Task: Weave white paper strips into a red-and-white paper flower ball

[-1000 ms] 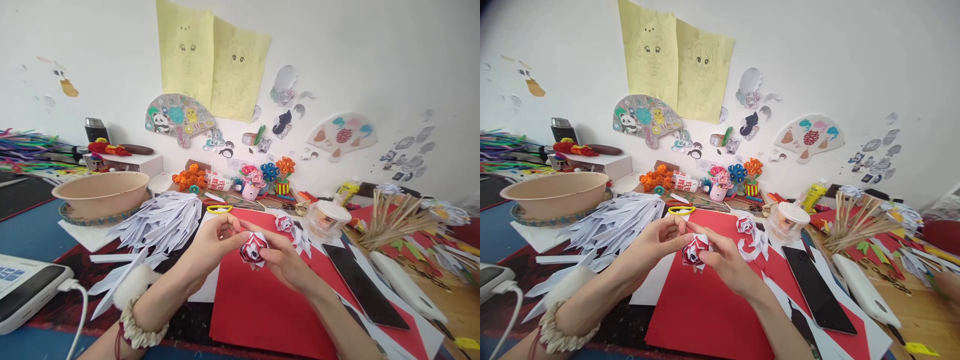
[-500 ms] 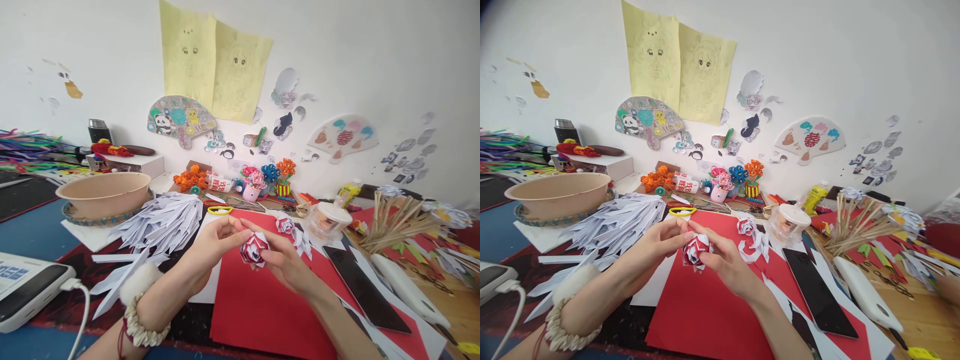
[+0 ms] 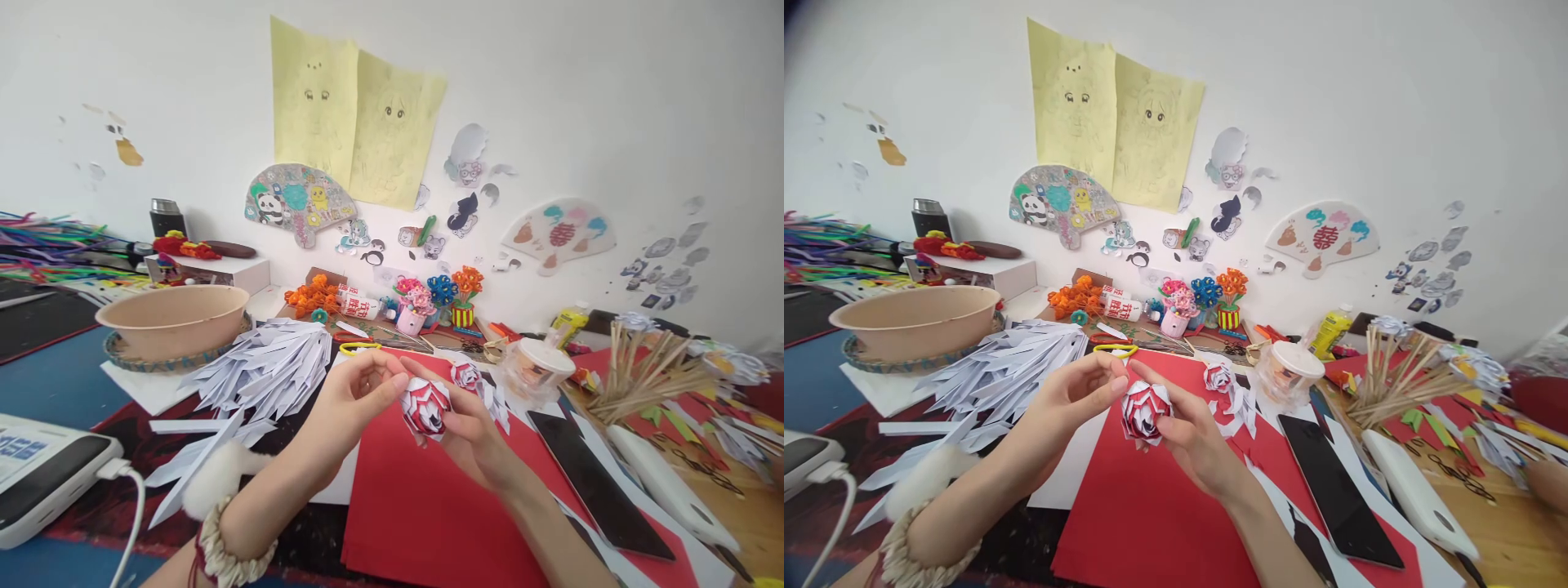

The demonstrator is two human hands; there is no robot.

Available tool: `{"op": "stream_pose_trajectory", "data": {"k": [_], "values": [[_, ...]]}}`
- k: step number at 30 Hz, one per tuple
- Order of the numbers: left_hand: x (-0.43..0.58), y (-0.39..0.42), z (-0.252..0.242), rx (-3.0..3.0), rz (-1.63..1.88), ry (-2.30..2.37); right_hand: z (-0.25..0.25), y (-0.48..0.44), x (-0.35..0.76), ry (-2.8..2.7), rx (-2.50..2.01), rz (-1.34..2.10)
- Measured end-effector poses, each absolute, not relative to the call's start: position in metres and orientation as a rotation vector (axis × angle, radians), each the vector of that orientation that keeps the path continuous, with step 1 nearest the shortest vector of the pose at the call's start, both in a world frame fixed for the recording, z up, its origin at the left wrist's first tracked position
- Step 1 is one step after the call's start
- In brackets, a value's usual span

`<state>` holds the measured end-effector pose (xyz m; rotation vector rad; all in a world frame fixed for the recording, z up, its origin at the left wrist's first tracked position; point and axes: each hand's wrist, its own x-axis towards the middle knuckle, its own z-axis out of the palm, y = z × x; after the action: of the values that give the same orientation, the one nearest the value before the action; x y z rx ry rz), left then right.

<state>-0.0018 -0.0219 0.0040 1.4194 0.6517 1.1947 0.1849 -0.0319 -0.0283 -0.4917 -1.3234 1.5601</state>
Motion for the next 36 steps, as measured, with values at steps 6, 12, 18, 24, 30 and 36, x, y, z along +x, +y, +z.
{"op": "stream_pose_trajectory", "data": {"k": [6, 12, 18, 24, 30, 36], "values": [[-0.005, -0.025, 0.005, 2.216, 1.702, 0.728, -0.030, -0.034, 0.189, -1.384, -0.531, 1.470], [-0.009, -0.025, 0.000, 2.931, 1.988, 0.904, -0.033, -0.033, 0.190, -1.544, -0.596, 1.305], [-0.016, -0.025, 0.002, 3.314, 1.840, 0.845, -0.027, -0.034, 0.188, -1.675, -0.731, 1.119], [-0.015, -0.027, 0.002, 3.336, 1.680, 0.778, -0.026, -0.033, 0.186, -1.724, -0.758, 1.082], [-0.011, -0.024, -0.001, 3.245, 1.583, 0.675, -0.029, -0.031, 0.186, -1.678, -0.746, 1.192], [-0.012, -0.022, 0.001, 2.790, 1.941, 0.956, -0.030, -0.025, 0.187, -1.421, -0.655, 1.356]]}}
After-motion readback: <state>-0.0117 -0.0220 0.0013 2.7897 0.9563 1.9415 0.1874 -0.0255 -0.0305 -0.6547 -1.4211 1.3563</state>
